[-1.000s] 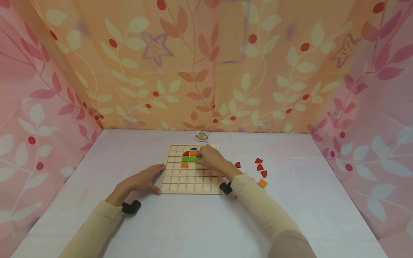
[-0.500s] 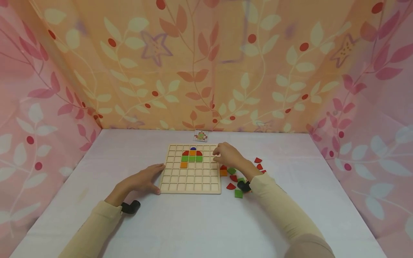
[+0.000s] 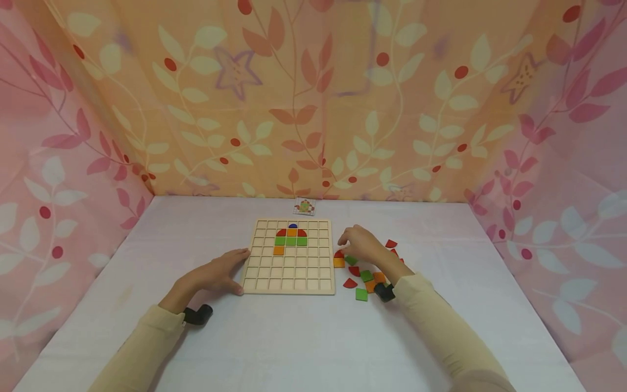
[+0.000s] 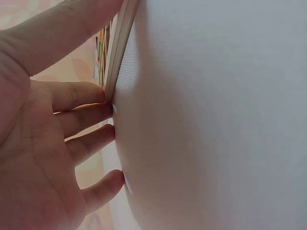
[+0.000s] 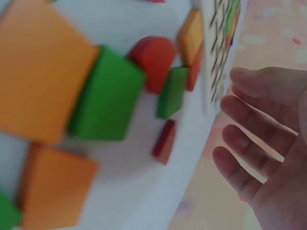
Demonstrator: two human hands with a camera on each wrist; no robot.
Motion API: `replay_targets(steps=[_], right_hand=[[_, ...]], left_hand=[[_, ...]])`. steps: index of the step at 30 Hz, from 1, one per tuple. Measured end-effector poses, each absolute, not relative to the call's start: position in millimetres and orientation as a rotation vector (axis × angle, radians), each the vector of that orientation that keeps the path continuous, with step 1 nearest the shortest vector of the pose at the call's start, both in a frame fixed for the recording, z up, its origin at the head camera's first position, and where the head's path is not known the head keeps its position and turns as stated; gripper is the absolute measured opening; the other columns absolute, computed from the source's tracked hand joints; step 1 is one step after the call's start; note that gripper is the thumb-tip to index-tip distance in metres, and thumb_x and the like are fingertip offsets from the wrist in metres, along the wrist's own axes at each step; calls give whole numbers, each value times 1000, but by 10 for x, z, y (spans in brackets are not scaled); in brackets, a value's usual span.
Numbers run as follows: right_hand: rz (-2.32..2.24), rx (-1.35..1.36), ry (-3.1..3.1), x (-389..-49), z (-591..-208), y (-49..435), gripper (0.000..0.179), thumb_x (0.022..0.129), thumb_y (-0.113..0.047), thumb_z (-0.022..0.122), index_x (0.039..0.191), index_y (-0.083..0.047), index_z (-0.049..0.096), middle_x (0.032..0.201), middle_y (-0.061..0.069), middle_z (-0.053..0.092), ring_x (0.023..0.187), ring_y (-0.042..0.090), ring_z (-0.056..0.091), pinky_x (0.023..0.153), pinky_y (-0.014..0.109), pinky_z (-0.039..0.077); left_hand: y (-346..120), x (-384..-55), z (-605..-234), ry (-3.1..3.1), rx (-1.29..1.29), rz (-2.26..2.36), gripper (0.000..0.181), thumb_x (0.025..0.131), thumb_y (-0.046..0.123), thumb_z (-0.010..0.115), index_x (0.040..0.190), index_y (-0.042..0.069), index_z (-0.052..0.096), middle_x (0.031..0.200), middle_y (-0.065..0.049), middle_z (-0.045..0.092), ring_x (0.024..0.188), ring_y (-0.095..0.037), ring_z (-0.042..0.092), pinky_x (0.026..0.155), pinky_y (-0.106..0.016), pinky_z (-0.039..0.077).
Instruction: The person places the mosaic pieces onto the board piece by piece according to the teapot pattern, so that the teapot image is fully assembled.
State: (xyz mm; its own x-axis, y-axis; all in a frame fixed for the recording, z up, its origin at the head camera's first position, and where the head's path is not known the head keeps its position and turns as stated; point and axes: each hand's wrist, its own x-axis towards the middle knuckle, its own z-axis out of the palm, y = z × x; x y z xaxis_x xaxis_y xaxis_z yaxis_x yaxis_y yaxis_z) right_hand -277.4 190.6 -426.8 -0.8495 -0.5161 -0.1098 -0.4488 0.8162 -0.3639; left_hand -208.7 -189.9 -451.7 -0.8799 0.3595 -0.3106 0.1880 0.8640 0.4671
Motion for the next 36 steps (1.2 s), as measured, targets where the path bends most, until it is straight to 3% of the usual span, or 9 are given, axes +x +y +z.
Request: replay_targets(steps=[5, 16, 26, 31, 36], right_hand=[[-449, -765, 2751, -2717, -4368, 2021, 17, 86, -5, 66, 98, -8, 77, 102, 4, 70, 94, 21, 55, 88, 40, 53], [-331, -714, 2783, -2655, -4424, 2115, 20, 82, -8, 69, 101, -11, 77, 103, 2, 69, 93, 19, 50, 81, 33, 51], [-224, -753, 2795, -2596, -4369, 2114, 21, 84, -4, 67, 102, -11, 76, 103, 3, 68, 95, 20, 52, 86, 35, 53], [-211, -785, 2812, -2602, -4390, 2116, 22, 84, -8, 69, 104, -11, 76, 102, 3, 68, 92, 19, 51, 82, 33, 52], [-187, -772, 2812, -2612, -4389, 2106, 22, 84, -12, 72, 106, -11, 76, 104, 3, 67, 96, 20, 52, 87, 35, 53]], left_hand=[[-1903, -2086, -4525, 2646, 416, 602, 100, 73, 26, 85, 153, 4, 29, 160, -16, 26, 149, -39, 21, 116, -62, 21], [-1905, -2084, -4520, 2655, 419, 598, 100, 73, 26, 85, 152, 4, 30, 160, -16, 26, 148, -39, 22, 116, -62, 21], [-1903, -2083, -4517, 2656, 426, 598, 99, 73, 26, 85, 152, 4, 29, 160, -17, 26, 148, -39, 22, 116, -62, 21], [-1898, -2084, -4511, 2654, 422, 598, 99, 74, 25, 85, 152, 4, 29, 160, -16, 26, 148, -38, 22, 116, -62, 22], [-1893, -2078, -4506, 2646, 416, 606, 99, 74, 25, 84, 153, 4, 28, 161, -16, 25, 149, -38, 21, 117, -61, 21]])
